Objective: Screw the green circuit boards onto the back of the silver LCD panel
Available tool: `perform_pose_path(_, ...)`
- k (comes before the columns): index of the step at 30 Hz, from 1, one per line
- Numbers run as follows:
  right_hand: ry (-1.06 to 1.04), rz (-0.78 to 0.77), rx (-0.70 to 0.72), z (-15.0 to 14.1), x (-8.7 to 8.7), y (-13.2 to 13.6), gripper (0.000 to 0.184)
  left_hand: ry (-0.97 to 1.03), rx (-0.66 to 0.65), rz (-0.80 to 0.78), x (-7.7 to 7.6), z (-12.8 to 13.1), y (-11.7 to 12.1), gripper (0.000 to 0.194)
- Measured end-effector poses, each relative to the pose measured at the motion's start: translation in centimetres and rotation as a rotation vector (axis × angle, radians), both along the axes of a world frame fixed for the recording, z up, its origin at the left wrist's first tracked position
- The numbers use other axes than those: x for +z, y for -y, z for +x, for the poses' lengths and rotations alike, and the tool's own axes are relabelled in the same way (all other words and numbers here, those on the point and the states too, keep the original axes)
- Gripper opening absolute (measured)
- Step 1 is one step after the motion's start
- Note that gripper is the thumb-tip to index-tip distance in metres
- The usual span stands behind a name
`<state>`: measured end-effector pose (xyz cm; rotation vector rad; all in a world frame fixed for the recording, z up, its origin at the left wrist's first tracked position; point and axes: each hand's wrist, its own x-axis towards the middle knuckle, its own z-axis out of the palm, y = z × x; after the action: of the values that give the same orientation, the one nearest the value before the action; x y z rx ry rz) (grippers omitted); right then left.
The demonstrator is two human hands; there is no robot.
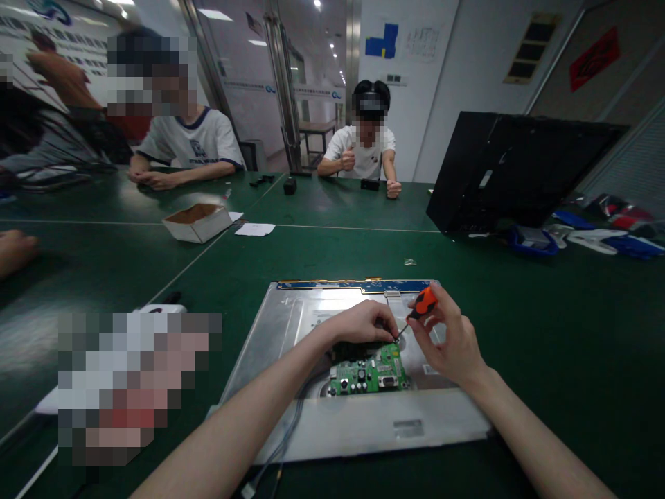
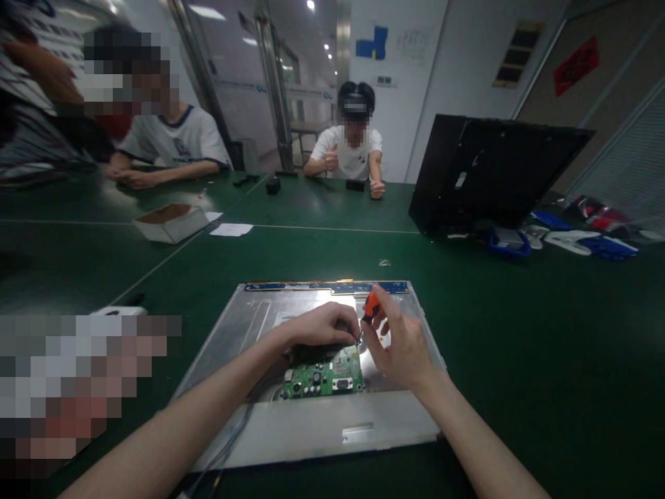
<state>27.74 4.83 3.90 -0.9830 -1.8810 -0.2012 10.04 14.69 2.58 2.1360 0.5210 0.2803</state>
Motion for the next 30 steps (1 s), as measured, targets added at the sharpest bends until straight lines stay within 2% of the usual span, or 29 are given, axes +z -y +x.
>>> perform_pose_path(4,-0.016,-0.033,0.017,-0.08,0.08,0.10,0.071,0.000,-0.001,-0.005,-0.08,0.04,0.01,0.010)
perform_pose_path(13,0.028,0.044,-0.070,0.18,-0.28,-0.20,0.073,0.005,0.004,0.006,0.02,0.05,0.01,0.011)
perform_pose_path(20,-0.025,-0.059,0.033,-0.07,0.14,0.16,0.072,0.001,-0.001,-0.005,-0.06,0.08,0.03,0.008)
perform_pose_path(27,0.003,0.014,-0.088,0.04,-0.25,-0.02,0.075,0.003,0.001,0.003,-0.07,0.11,0.00,0.011)
perform_pose_path(30,0.009,0.040,-0.084,0.04,-0.23,-0.10,0.075,0.005,0.006,0.003,0.01,0.11,0.05,0.011)
